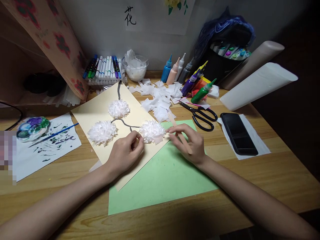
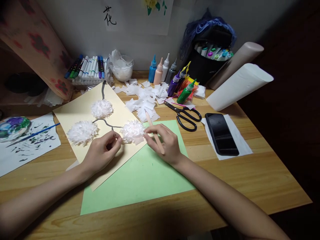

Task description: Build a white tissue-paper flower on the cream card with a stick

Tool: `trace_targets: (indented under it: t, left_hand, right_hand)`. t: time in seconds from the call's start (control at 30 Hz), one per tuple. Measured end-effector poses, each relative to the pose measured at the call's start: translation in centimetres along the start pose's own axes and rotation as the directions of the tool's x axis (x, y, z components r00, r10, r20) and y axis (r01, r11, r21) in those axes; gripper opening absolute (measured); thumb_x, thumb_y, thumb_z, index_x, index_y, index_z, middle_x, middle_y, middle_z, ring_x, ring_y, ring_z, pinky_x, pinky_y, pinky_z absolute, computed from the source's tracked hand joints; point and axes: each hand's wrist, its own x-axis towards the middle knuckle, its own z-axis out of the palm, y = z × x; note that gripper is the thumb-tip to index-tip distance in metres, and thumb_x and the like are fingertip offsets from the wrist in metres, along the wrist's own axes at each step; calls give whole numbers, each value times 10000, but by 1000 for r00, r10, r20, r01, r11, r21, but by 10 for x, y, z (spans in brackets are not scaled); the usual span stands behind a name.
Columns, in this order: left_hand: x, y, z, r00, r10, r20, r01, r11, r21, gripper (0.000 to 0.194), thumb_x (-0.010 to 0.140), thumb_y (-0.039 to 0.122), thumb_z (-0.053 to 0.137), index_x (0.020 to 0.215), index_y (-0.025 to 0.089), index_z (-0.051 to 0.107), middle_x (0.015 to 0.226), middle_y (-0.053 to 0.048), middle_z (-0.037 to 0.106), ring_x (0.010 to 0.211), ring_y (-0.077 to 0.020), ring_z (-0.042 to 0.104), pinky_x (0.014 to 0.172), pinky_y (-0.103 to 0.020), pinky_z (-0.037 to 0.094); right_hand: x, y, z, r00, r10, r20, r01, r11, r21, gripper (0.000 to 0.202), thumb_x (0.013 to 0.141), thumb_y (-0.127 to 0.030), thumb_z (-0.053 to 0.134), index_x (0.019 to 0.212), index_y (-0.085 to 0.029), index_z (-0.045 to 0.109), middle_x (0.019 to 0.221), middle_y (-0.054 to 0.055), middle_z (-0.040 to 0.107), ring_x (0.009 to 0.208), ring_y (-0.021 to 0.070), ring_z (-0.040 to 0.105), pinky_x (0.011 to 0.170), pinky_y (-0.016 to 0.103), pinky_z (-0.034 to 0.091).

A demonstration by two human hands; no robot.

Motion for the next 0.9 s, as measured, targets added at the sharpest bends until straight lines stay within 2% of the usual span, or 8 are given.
trace_targets:
  t: [0.07,0.13,0.23,0.33,0.67,0.8,0.9]
  left_hand:
    - [0,0,0,1000,-2,-3,2,1000,2,120,854,255,463,772,181,508,515,76,379,475,-69,363,507,-207,289]
    - [0,0,0,1000,1,-7,-1,1000,3,123,854,257,462,768,181,505,516,76,376,475,-69,360,507,-206,289]
    - [0,0,0,1000,7,-10,-7,1000,6,126,855,256,459,763,181,503,514,77,370,473,-70,356,505,-207,288]
    - [-1,0,0,1000,8,-10,-8,1000,7,126,854,256,459,762,182,502,514,76,371,472,-71,357,504,-209,289]
    - [0,0,0,1000,7,-11,-7,1000,-1,120,850,254,458,762,185,502,515,71,384,470,-75,369,503,-210,293]
    - [0,0,1,1000,9,-11,-9,1000,1,122,850,258,462,764,184,504,514,73,388,471,-73,371,504,-209,292]
    - [0,0,1,1000,7,-10,-7,1000,4,127,851,262,463,762,182,506,515,73,390,472,-72,371,504,-208,292]
  right_hand:
    - [-2,0,-6,989,-147,-14,147,986,80,275,917,-248,377,755,-212,597,648,24,621,610,156,555,610,309,446]
    - [-5,0,-9,965,-259,42,250,957,148,428,941,-251,256,642,-208,559,525,12,536,505,142,473,537,297,394]
    - [-5,1,-9,939,-309,150,287,946,150,454,940,-231,223,592,-204,512,480,9,497,463,133,418,491,286,349]
    - [-3,2,-5,927,-325,187,304,943,134,427,933,-208,235,608,-202,512,492,13,524,478,133,430,500,282,367]
    - [-2,6,-1,960,-199,195,177,976,128,410,948,-218,256,620,-196,501,532,14,525,515,128,451,538,279,387]
    - [4,1,3,980,-36,194,11,992,126,444,965,-254,257,578,-201,469,532,4,504,505,117,461,539,268,393]
    - [7,-3,5,979,57,197,-82,990,118,471,971,-280,271,548,-198,462,535,2,507,504,108,472,549,264,397]
